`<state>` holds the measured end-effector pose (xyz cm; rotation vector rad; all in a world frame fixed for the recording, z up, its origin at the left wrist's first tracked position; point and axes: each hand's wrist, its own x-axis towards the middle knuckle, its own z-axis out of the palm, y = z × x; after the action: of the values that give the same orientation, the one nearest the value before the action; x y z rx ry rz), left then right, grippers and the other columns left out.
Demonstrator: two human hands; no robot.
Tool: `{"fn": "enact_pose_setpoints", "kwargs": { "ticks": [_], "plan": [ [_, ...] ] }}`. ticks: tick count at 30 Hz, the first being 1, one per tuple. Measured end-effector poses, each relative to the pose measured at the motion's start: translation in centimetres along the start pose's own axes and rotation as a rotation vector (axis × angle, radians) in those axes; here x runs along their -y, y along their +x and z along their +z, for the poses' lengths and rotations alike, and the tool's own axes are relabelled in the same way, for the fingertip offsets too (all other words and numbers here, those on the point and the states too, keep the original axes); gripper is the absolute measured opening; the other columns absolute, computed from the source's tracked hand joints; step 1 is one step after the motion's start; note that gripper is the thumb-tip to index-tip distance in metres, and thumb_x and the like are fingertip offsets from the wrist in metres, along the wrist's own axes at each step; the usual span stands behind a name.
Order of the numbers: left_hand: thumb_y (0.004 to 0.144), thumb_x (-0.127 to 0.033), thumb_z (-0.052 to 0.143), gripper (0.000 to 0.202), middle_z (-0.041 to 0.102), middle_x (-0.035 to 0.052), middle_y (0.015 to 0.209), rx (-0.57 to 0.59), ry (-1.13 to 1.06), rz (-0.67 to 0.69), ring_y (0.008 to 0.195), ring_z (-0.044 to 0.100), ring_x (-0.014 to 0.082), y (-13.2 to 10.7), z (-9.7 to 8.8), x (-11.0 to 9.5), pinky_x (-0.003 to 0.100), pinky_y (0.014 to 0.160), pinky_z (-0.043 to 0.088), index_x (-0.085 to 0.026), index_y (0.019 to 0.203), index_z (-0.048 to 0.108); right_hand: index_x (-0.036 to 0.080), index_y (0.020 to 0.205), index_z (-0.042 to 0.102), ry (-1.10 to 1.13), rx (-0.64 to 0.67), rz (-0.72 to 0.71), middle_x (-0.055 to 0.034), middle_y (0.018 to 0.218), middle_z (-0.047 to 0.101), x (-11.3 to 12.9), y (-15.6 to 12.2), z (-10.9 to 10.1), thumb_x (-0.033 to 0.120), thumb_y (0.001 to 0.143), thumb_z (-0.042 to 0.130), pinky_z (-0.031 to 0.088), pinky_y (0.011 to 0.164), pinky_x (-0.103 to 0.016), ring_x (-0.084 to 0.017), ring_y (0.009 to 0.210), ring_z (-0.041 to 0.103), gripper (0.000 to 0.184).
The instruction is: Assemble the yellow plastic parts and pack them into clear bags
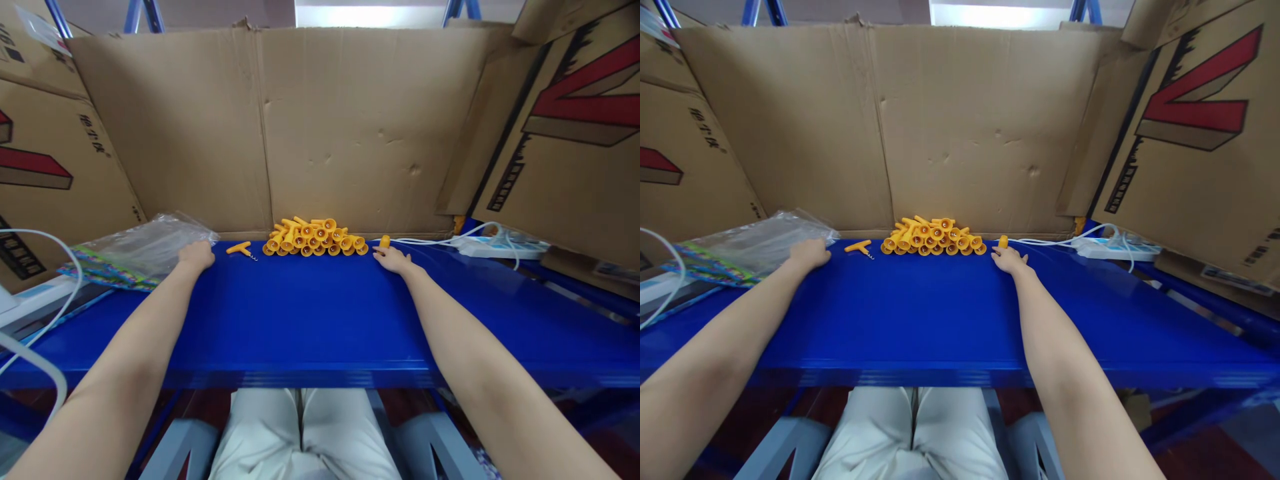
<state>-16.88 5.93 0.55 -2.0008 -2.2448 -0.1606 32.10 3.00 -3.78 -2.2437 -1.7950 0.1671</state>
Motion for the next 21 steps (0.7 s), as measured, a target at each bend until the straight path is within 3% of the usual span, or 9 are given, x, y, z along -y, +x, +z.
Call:
{"fn": "enact_pose_setpoints", "kwargs": {
  "ticks": [2, 4, 7, 10, 12, 15, 18, 21],
  "plan": [
    [0.079, -0.026, 0.048, 0.053, 0.058, 0.0198, 0.124, -0.057, 0.081, 0.001, 0.112, 0.055, 0.0336, -0.2, 0.1, -0.6, 0.040, 0.090, 0.045, -0.015, 0.131, 0.049, 0.030, 0.138, 0.044, 0.001, 0.003, 0.004, -0.0099, 0.146, 0.039, 0.0, 0.0, 0.0, 0.043, 0.092, 0.030, 0.021, 0.104, -0.064, -0.034, 0.133, 0.034, 0.050],
    [0.078, -0.023, 0.047, 0.057, 0.053, 0.0149, 0.133, -0.077, 0.104, 0.148, 0.117, 0.052, 0.0297, -0.2, 0.3, -1.5, 0.035, 0.094, 0.042, -0.019, 0.136, 0.046, 0.031, 0.139, 0.044, -0.001, 0.009, 0.012, -0.0096, 0.146, 0.038, 0.1, 0.0, 0.0, 0.043, 0.092, 0.030, 0.020, 0.105, -0.063, -0.033, 0.134, 0.033, 0.050],
    [0.075, -0.016, 0.047, 0.065, 0.052, 0.0091, 0.134, 0.000, 0.078, 0.298, 0.117, 0.053, 0.0262, 0.1, 0.7, -2.8, 0.030, 0.094, 0.040, -0.029, 0.138, 0.043, 0.031, 0.139, 0.043, -0.005, 0.018, 0.021, -0.0093, 0.146, 0.038, 0.2, -0.2, -0.2, 0.044, 0.093, 0.030, 0.020, 0.106, -0.062, -0.032, 0.134, 0.033, 0.050],
    [0.070, -0.012, 0.048, 0.071, 0.058, 0.0106, 0.126, 0.079, 0.095, 0.297, 0.108, 0.059, 0.0252, 0.6, 0.9, -4.0, 0.028, 0.086, 0.043, -0.029, 0.139, 0.042, 0.031, 0.139, 0.043, -0.009, 0.010, 0.017, -0.0091, 0.145, 0.039, 0.3, -0.3, -0.2, 0.043, 0.093, 0.030, 0.021, 0.106, -0.062, -0.032, 0.134, 0.035, 0.050],
    [0.068, -0.013, 0.048, 0.064, 0.063, 0.0121, 0.116, 0.089, 0.118, 0.271, 0.101, 0.061, 0.0253, 0.8, 0.6, -4.6, 0.028, 0.081, 0.044, -0.025, 0.131, 0.051, 0.031, 0.138, 0.044, -0.007, 0.004, 0.012, -0.0092, 0.145, 0.040, 0.3, -0.4, -0.3, 0.043, 0.093, 0.031, 0.020, 0.106, -0.063, -0.032, 0.133, 0.035, 0.049],
    [0.065, -0.014, 0.052, 0.039, 0.068, 0.0097, 0.097, 0.139, 0.131, 0.248, 0.089, 0.064, 0.0247, 0.7, -0.4, -5.5, 0.027, 0.074, 0.045, -0.022, 0.102, 0.063, 0.030, 0.138, 0.044, 0.002, 0.007, 0.012, -0.0099, 0.146, 0.039, 0.3, -0.4, -0.3, 0.042, 0.092, 0.031, 0.020, 0.106, -0.063, -0.032, 0.134, 0.034, 0.049],
    [0.058, -0.013, 0.057, 0.021, 0.067, 0.0060, 0.079, 0.241, 0.155, 0.256, 0.073, 0.064, 0.0224, 0.2, -1.7, -6.2, 0.027, 0.064, 0.045, -0.020, 0.077, 0.060, 0.030, 0.138, 0.045, 0.009, 0.007, 0.008, -0.0100, 0.146, 0.039, 0.3, -0.4, -0.2, 0.042, 0.092, 0.031, 0.020, 0.106, -0.062, -0.033, 0.134, 0.034, 0.049],
    [0.054, -0.011, 0.059, 0.022, 0.064, 0.0013, 0.065, 0.247, 0.062, 0.227, 0.059, 0.061, 0.0191, -0.9, -3.3, -6.8, 0.026, 0.057, 0.044, -0.021, 0.074, 0.055, 0.029, 0.134, 0.049, 0.033, -0.025, -0.002, -0.0095, 0.141, 0.044, 0.1, -0.3, -0.2, 0.040, 0.092, 0.035, 0.024, 0.104, -0.062, -0.033, 0.130, 0.039, 0.046]
  ]
}}
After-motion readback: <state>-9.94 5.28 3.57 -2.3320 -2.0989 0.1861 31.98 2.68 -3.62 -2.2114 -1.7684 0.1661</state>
